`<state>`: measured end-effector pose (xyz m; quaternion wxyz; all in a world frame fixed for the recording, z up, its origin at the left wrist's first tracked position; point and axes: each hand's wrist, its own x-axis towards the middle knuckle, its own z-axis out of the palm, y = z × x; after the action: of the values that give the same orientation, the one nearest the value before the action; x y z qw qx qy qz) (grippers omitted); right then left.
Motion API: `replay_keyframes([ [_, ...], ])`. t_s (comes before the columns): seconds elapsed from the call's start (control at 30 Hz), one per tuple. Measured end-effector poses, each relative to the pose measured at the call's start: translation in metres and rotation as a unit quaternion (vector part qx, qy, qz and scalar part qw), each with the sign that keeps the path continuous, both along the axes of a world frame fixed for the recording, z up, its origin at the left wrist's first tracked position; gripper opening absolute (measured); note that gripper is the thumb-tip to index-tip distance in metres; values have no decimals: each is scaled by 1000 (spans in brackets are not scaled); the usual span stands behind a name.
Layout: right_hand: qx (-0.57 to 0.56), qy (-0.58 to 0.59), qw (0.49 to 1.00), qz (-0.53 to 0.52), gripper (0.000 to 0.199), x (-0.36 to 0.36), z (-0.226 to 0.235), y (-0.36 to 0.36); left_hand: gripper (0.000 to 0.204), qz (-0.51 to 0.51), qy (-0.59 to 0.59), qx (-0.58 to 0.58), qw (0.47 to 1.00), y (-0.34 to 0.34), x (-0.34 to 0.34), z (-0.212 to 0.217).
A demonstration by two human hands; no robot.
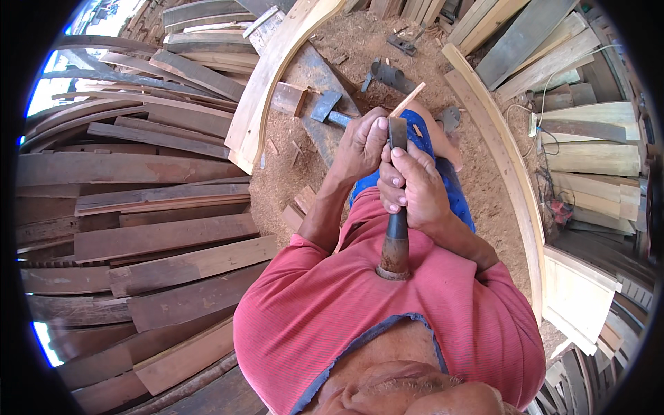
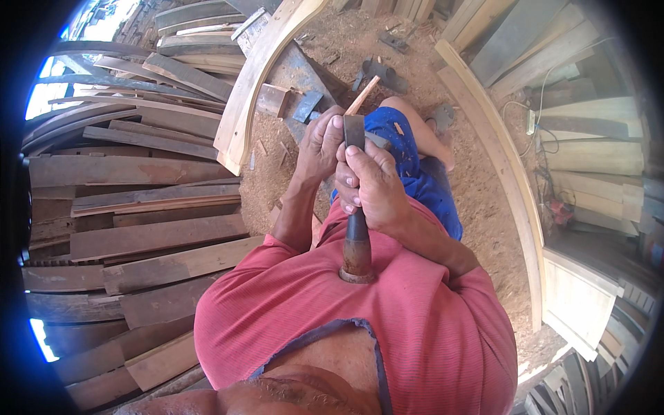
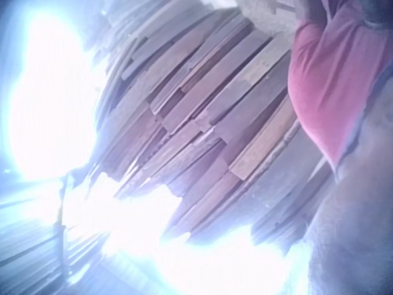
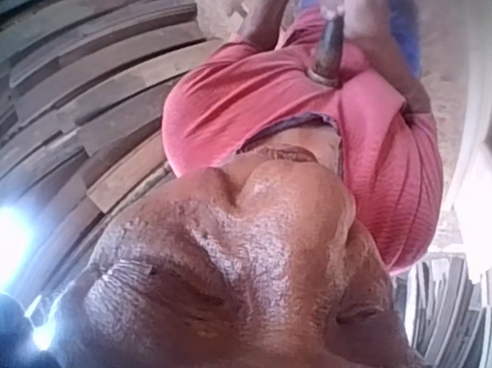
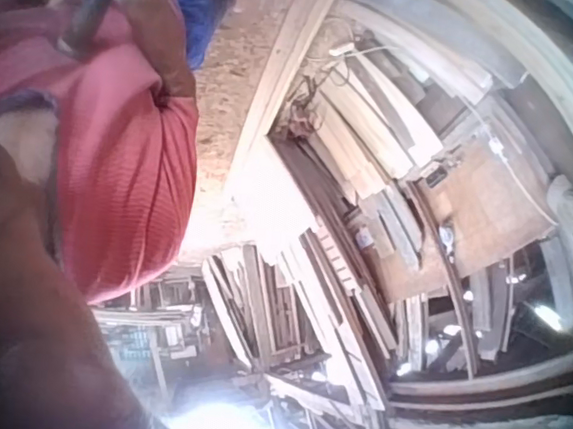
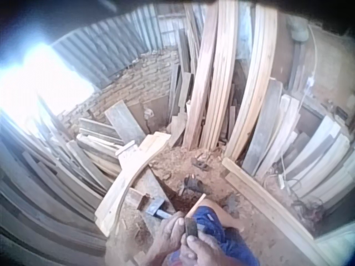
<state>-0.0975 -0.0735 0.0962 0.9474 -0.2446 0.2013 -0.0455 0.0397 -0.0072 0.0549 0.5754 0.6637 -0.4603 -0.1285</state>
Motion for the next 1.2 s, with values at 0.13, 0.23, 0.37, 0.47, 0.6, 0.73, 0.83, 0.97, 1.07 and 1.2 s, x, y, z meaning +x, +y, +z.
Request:
replay_keyframes([
  [0.13, -13, -3, 1000, -1, 18, -2, 3, -1, 28, 1, 1, 9, 1000, 3, -3, 8],
  [0.23, -25, -9, 1000, 2, 18, -3, 2, -2, 28, 3, 7, 21, 1000, 7, -7, 11],
  [0.37, -48, -13, 999, -16, 18, -1, 2, -2, 26, 23, 5, 6, 1000, 10, -12, 3],
  [0.47, -59, -9, 998, -21, 17, -2, 11, -3, 24, 59, -36, -13, 998, 13, -19, -11],
  [0.6, -172, -77, 980, -68, 19, -16, 34, -12, 24, -56, 17, 40, 997, 38, -58, -29],
  [0.73, -99, -29, 989, -110, 19, -12, 31, -26, 38, 23, 243, 58, 968, 50, -51, -42],
  [0.83, -8, -29, 996, -90, 17, 3, 11, -25, 43, 60, 217, 62, 972, 34, -19, -39],
  [0.97, 35, -52, 998, -3, 17, 9, -6, -10, 33, 15, 129, -7, 992, -1, -4, -25],
  [1.07, 2, -19, 1000, -21, 18, 3, 0, -4, 25, -18, 73, -29, 997, -4, -6, -16],
  [1.2, -81, -33, 994, -64, 19, -11, 22, -7, 27, -5, -51, 34, 998, 23, -12, -20],
])
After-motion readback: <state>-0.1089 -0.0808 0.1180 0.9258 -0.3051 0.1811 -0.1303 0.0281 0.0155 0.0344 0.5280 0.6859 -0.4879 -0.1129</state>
